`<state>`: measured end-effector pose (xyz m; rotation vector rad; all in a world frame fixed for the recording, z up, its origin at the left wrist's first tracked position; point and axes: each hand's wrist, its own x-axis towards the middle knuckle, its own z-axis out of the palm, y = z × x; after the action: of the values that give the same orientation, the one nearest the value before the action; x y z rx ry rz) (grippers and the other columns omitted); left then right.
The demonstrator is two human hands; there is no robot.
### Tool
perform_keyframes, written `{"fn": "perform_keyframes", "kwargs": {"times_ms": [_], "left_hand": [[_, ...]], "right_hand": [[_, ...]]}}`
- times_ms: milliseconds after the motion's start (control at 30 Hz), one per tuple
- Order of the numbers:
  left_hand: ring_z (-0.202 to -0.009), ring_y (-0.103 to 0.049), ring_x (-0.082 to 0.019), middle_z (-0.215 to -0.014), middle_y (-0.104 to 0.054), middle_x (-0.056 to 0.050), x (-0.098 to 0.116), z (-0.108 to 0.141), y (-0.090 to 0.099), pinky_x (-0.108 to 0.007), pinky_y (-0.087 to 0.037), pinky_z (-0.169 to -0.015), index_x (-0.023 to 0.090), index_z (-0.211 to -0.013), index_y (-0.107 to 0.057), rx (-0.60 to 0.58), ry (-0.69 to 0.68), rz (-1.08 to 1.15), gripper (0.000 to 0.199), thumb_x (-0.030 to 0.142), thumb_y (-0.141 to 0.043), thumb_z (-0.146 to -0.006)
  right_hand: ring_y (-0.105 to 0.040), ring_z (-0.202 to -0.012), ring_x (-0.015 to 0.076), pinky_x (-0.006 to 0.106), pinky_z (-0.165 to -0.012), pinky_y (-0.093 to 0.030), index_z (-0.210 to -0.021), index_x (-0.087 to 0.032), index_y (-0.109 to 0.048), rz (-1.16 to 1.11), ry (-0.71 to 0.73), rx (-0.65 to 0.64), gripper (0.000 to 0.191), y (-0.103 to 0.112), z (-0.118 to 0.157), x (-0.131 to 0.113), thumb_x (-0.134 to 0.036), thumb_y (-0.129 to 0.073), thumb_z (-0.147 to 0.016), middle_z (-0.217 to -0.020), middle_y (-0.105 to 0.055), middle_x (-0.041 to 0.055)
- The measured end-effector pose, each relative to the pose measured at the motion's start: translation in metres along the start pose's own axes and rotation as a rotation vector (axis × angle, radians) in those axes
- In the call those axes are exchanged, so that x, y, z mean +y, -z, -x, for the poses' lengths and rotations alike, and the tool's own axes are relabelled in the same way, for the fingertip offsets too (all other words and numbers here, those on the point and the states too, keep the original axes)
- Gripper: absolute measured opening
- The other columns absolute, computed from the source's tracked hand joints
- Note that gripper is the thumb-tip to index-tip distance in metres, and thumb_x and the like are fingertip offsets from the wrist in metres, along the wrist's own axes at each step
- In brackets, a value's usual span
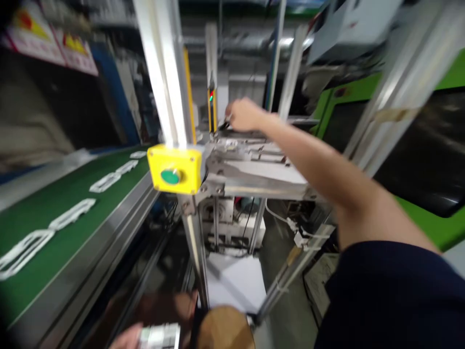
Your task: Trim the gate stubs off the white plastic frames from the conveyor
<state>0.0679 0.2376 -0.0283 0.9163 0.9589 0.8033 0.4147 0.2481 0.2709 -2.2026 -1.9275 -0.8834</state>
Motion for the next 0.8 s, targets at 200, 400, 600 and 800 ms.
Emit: {"fn": "perform_keyframes", "kwargs": {"times_ms": [200,400,600,800], "left_hand": [[-0.071,-0.062,-0.017,-0.075,-0.063,-0.002,-0.017,0.015,0.001,-0.023,-0.052,-0.06,0.015,-0.089,-0.06,-0.073,0.01,0.277,0.038,0.023,-0.081,-0.059],[-0.071,-0.061,-0.014,-0.079,-0.063,-0.003,0.0,0.016,-0.029,-0.019,-0.049,-0.06,0.012,-0.092,-0.06,-0.193,-0.147,0.171,0.028,0.025,-0.072,-0.071],[-0.057,-0.057,-0.013,-0.068,-0.062,-0.001,0.025,0.032,-0.062,-0.02,-0.043,-0.05,0.014,-0.104,-0.049,-0.434,-0.358,-0.188,0.041,0.027,-0.071,-0.072],[-0.058,-0.061,-0.017,-0.068,-0.067,-0.003,0.05,0.048,-0.078,-0.022,-0.045,-0.049,0.018,-0.099,-0.048,-0.492,-0.493,-0.309,0.039,0.037,-0.069,-0.072]], "right_hand": [[-0.065,-0.077,0.015,0.025,-0.06,-0.044,-0.103,-0.03,-0.064,-0.501,0.059,0.383,0.029,0.049,0.118,-0.049,-0.026,-0.044,-0.083,-0.086,-0.07,-0.0009],[-0.061,-0.058,0.0145,0.028,-0.049,-0.047,-0.094,-0.03,-0.067,-0.53,0.288,0.035,0.018,0.014,0.217,-0.118,-0.021,-0.054,-0.083,-0.078,-0.069,0.0033],[-0.061,-0.086,0.0222,0.031,-0.065,-0.046,-0.107,-0.018,-0.057,-0.525,0.45,-0.206,0.026,-0.001,0.212,-0.149,-0.032,-0.049,-0.087,-0.098,-0.064,0.0101],[-0.054,-0.053,0.0124,0.021,-0.043,-0.032,-0.103,-0.02,-0.054,-0.594,0.44,-0.485,0.025,0.007,0.192,-0.153,-0.025,-0.06,-0.079,-0.06,-0.061,-0.0034]]}}
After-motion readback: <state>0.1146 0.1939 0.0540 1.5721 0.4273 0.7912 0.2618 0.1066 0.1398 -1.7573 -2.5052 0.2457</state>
